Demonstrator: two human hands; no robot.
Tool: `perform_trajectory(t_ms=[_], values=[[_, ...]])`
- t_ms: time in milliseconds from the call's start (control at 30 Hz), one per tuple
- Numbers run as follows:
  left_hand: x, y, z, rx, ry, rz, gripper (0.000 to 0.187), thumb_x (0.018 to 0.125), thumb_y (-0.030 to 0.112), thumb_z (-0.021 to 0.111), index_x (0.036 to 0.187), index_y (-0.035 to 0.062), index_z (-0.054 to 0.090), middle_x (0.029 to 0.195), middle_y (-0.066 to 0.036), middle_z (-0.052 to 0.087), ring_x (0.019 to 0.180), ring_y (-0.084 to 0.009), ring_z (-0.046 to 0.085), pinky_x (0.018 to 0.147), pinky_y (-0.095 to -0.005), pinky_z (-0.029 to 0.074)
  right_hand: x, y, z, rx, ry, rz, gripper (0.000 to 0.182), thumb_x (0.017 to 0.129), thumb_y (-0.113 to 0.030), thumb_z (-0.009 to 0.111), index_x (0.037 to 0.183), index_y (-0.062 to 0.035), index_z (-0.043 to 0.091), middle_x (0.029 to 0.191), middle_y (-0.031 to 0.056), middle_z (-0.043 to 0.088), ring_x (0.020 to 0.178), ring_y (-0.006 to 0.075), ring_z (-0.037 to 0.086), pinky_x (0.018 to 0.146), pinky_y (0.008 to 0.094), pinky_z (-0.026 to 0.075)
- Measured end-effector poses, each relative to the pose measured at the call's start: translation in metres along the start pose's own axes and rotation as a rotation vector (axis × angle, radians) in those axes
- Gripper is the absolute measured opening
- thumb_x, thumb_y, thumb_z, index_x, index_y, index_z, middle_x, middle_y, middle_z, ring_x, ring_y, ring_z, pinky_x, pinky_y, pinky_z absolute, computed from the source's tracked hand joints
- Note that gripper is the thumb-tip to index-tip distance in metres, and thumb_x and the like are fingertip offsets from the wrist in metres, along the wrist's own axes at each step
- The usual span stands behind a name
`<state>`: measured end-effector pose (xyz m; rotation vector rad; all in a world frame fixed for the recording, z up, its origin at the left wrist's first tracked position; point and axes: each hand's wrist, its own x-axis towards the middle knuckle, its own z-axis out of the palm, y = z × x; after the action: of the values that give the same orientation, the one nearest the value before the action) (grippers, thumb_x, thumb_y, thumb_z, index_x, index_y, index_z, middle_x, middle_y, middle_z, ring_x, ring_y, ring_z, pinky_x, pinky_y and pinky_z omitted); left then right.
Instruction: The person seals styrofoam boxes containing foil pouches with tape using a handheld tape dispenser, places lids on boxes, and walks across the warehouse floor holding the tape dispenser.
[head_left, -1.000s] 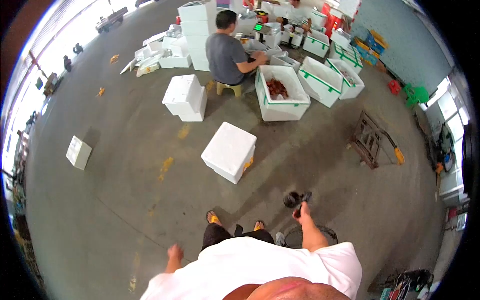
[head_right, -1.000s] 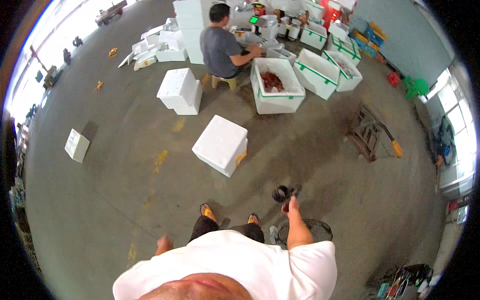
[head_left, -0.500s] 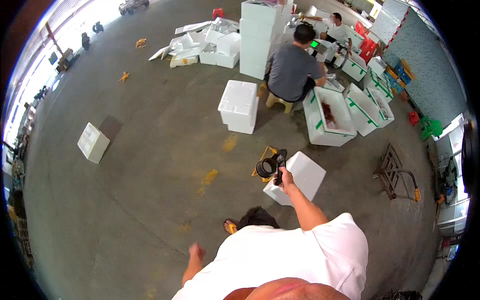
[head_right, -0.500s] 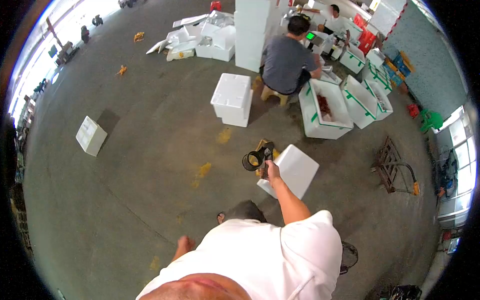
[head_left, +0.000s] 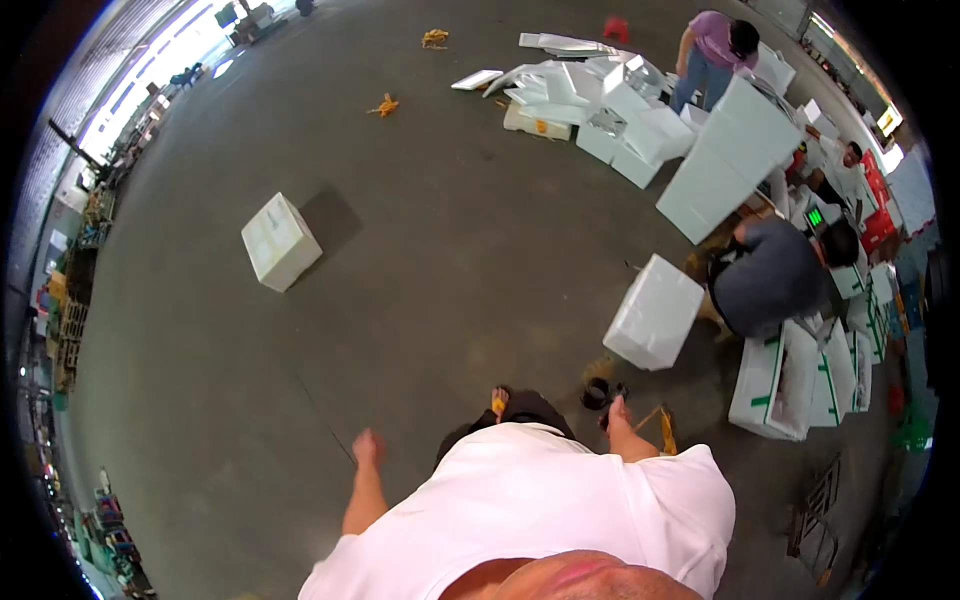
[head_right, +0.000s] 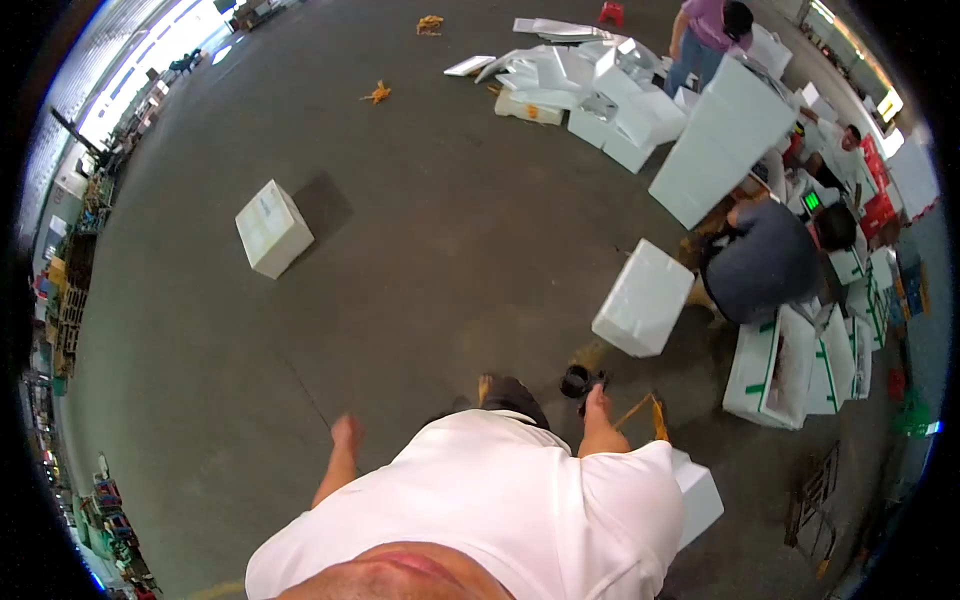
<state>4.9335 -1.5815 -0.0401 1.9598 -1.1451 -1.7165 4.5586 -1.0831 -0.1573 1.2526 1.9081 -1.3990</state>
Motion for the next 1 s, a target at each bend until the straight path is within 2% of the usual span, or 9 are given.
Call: perform_trajectory(t_ms=[100, 167, 233, 367, 500, 633, 767, 933, 1000], values=[[0.023, -0.007, 0.000, 0.226, -0.011, -0.347, 0.024, 0.091, 0.027, 0.053, 0.079, 0.0071, 0.059, 0.069, -0.008, 0.058, 0.063, -0.0215, 0.056, 0.055, -0.0370, 0.045, -0.040, -0.143, 0.130, 0.107, -0.275, 0.018, 0.037, 0.083, -0.041, 0.054, 0.088, -0.0046, 0.057, 0.062, 0.0104, 0.052, 0.047, 0.0236, 0.051, 0.045, 0.0395, 0.044], [0.048, 0.008, 0.028, 0.221, -0.067, -0.491, 0.024, 0.091, 0.027, 0.052, 0.078, 0.0072, 0.058, 0.067, -0.007, 0.056, 0.061, -0.0204, 0.055, 0.054, -0.0361, 0.044, 0.024, -0.204, 0.239, 0.000, -0.175, -0.197, 0.037, 0.083, -0.038, 0.055, 0.077, -0.0019, 0.055, 0.060, 0.0110, 0.054, 0.050, 0.0228, 0.053, 0.046, 0.0388, 0.043], [0.101, 0.048, 0.074, 0.251, -0.131, -0.524, 0.025, 0.091, 0.027, 0.052, 0.076, 0.0073, 0.057, 0.066, -0.006, 0.055, 0.059, -0.0192, 0.053, 0.053, -0.0353, 0.043, -0.070, -0.313, 0.300, 0.082, -0.393, -0.230, 0.036, 0.085, -0.035, 0.053, 0.075, -0.0006, 0.056, 0.060, 0.0114, 0.055, 0.052, 0.0229, 0.055, 0.048, 0.0397, 0.046], [0.240, 0.191, 0.188, 0.338, -0.278, -0.491, 0.027, 0.091, 0.027, 0.051, 0.073, 0.0074, 0.055, 0.062, -0.005, 0.052, 0.056, -0.0169, 0.050, 0.050, -0.0336, 0.041, -0.087, -0.426, 0.421, 0.177, -0.371, -0.255, 0.034, 0.086, -0.033, 0.053, 0.074, -0.0019, 0.057, 0.065, 0.0115, 0.058, 0.054, 0.0228, 0.057, 0.050, 0.0396, 0.048], [0.398, 0.403, 0.337, 0.397, -0.382, -0.212, 0.029, 0.091, 0.027, 0.049, 0.070, 0.0076, 0.052, 0.059, -0.003, 0.049, 0.052, -0.0146, 0.047, 0.047, -0.0319, 0.038, 0.004, -0.468, 0.504, -0.013, -0.113, -0.167, 0.034, 0.083, -0.036, 0.055, 0.089, -0.0021, 0.058, 0.069, 0.0105, 0.058, 0.059, 0.0224, 0.058, 0.050, 0.0402, 0.049], [0.568, 0.683, 0.548, 0.480, -0.488, 0.597, 0.031, 0.091, 0.028, 0.048, 0.067, 0.0077, 0.050, 0.056, -0.002, 0.047, 0.049, -0.0123, 0.045, 0.044, -0.0303, 0.036, -0.050, -0.545, 0.565, 0.030, -0.082, -0.012, 0.038, 0.080, -0.037, 0.056, 0.095, -0.0023, 0.058, 0.082, 0.0118, 0.058, 0.063, 0.0234, 0.059, 0.049, 0.0407, 0.048], [0.545, 1.013, 0.721, 0.110, -0.601, 0.779, 0.030, 0.095, 0.037, 0.053, 0.088, 0.0079, 0.059, 0.077, -0.001, 0.056, 0.068, -0.0121, 0.051, 0.061, -0.0294, 0.041, -0.020, -0.590, 0.664, 0.050, -0.031, 0.063, 0.054, 0.083, -0.043, 0.055, 0.111, 0.0016, 0.060, 0.080, 0.0149, 0.059, 0.058, 0.0268, 0.059, 0.048, 0.0415, 0.049], [0.584, 1.177, 0.834, 0.132, -0.639, 1.023, 0.030, 0.097, 0.033, 0.051, 0.076, 0.0115, 0.050, 0.072, 0.005, 0.046, 0.064, -0.0066, 0.042, 0.056, -0.0235, 0.033, 0.062, -0.756, 0.837, 0.160, 0.105, 0.105, 0.054, 0.085, -0.047, 0.052, 0.110, 0.0006, 0.060, 0.091, 0.0151, 0.060, 0.063, 0.0293, 0.059, 0.052, 0.0463, 0.048], [0.654, 1.159, 0.851, 0.105, -0.641, 0.810, 0.030, 0.095, 0.032, 0.052, 0.073, 0.0117, 0.049, 0.067, 0.004, 0.045, 0.059, -0.0079, 0.042, 0.053, -0.0259, 0.033, 0.058, -0.835, 0.911, 0.180, 0.046, 0.095, 0.056, 0.083, -0.047, 0.053, 0.109, 0.0024, 0.060, 0.095, 0.0158, 0.060, 0.069, 0.0291, 0.060, 0.056, 0.0467, 0.049]])
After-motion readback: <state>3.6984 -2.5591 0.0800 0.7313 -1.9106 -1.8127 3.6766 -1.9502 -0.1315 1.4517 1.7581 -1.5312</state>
